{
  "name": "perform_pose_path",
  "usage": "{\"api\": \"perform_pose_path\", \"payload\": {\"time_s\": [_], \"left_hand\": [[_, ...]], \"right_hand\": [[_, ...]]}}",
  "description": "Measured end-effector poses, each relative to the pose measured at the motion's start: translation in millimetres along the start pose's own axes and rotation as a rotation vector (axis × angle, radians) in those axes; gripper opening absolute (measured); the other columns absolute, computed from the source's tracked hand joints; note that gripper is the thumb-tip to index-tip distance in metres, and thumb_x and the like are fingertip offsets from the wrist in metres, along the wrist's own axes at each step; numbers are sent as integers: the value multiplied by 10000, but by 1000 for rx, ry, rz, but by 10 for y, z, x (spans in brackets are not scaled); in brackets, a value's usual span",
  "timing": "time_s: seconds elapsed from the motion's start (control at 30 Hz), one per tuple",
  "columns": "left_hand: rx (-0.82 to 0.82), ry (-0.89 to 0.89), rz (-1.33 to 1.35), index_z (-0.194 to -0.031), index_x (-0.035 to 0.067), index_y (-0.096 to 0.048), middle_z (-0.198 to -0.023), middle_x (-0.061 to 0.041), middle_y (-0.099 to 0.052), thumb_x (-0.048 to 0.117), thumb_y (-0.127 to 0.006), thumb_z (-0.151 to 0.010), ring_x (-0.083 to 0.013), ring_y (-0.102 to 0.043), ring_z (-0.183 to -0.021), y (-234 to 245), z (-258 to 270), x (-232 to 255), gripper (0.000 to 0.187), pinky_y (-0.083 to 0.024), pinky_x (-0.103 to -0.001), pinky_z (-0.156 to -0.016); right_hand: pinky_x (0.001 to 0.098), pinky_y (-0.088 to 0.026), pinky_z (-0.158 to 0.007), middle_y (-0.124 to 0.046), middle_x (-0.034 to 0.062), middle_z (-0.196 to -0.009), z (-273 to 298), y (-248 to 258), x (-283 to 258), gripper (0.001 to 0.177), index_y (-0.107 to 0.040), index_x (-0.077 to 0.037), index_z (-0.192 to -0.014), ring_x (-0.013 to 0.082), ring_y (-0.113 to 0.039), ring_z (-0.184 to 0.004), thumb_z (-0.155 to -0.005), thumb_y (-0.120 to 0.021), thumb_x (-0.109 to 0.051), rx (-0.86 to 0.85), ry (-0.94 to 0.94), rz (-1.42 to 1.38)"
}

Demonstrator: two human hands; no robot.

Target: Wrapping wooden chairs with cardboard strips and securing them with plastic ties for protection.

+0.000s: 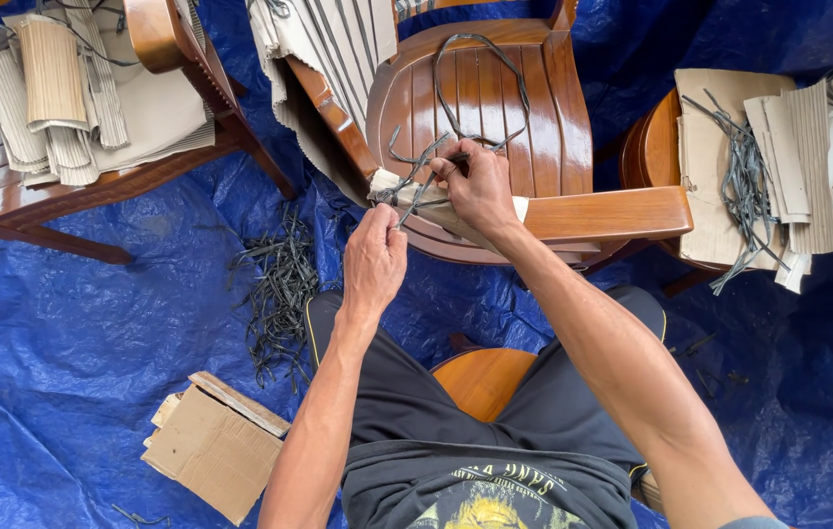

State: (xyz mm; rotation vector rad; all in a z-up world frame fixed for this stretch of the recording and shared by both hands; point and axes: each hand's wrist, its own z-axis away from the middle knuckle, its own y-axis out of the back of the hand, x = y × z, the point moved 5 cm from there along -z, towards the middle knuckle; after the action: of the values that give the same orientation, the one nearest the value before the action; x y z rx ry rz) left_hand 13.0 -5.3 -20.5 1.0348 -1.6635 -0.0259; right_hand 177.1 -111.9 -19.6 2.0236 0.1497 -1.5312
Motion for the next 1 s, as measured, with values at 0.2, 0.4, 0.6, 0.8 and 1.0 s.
{"api": "perform_pose_path", "payload": {"time_s": [0.2, 0.4, 0.6, 0.8, 1.0], "left_hand": [[6, 24, -32, -932, 17, -503, -824, -160, -569, -3, -563, -946, -329, -571, -682, -47, -6, -129, 64, -476, -436, -637], [17, 152, 109, -1070, 30, -580, -876, -102, -648, 56, -608, -966, -180, -627, -695, -34, 209, -175, 111, -524, -332, -641], [23, 438, 221, -1167, 20, -583, -944, -82, -697, 97, -633, -967, -131, -703, -722, -140, 1067, -682, 220, -565, -279, -640], [-133, 728, 100, -1156, 29, -614, -916, -76, -720, 38, -658, -886, -145, -686, -701, -542, 1826, -998, 273, -564, -276, -601], [-179, 762, 144, -1187, 39, -605, -930, -70, -721, 12, -647, -888, -141, -709, -723, -658, 1683, -1258, 303, -570, -264, -590]], "right_hand": [[279, -498, -552, -729, 52, -722, -22, 35, -77, 158, -727, -12, -922, 79, -620, -605, -965, -728, -165, -56, -117, 9], [252, -488, -528, -720, 33, -805, -137, 139, 162, 216, -660, -17, -1013, 69, -625, -614, -999, -680, -232, -248, -195, -181], [273, -560, -631, -733, 47, -965, -687, 640, 1060, 290, -617, -16, -1098, 99, -692, -757, -1038, -606, -299, -204, -242, -120], [426, -555, -827, -753, 197, -976, -1106, 617, 1745, 309, -701, -5, -1051, 300, -729, -906, -992, -647, -304, -456, -333, 464], [498, -507, -926, -726, 223, -1070, -1426, 432, 2065, 309, -727, -48, -1108, 420, -653, -1074, -976, -643, -314, -508, -271, 664]]}}
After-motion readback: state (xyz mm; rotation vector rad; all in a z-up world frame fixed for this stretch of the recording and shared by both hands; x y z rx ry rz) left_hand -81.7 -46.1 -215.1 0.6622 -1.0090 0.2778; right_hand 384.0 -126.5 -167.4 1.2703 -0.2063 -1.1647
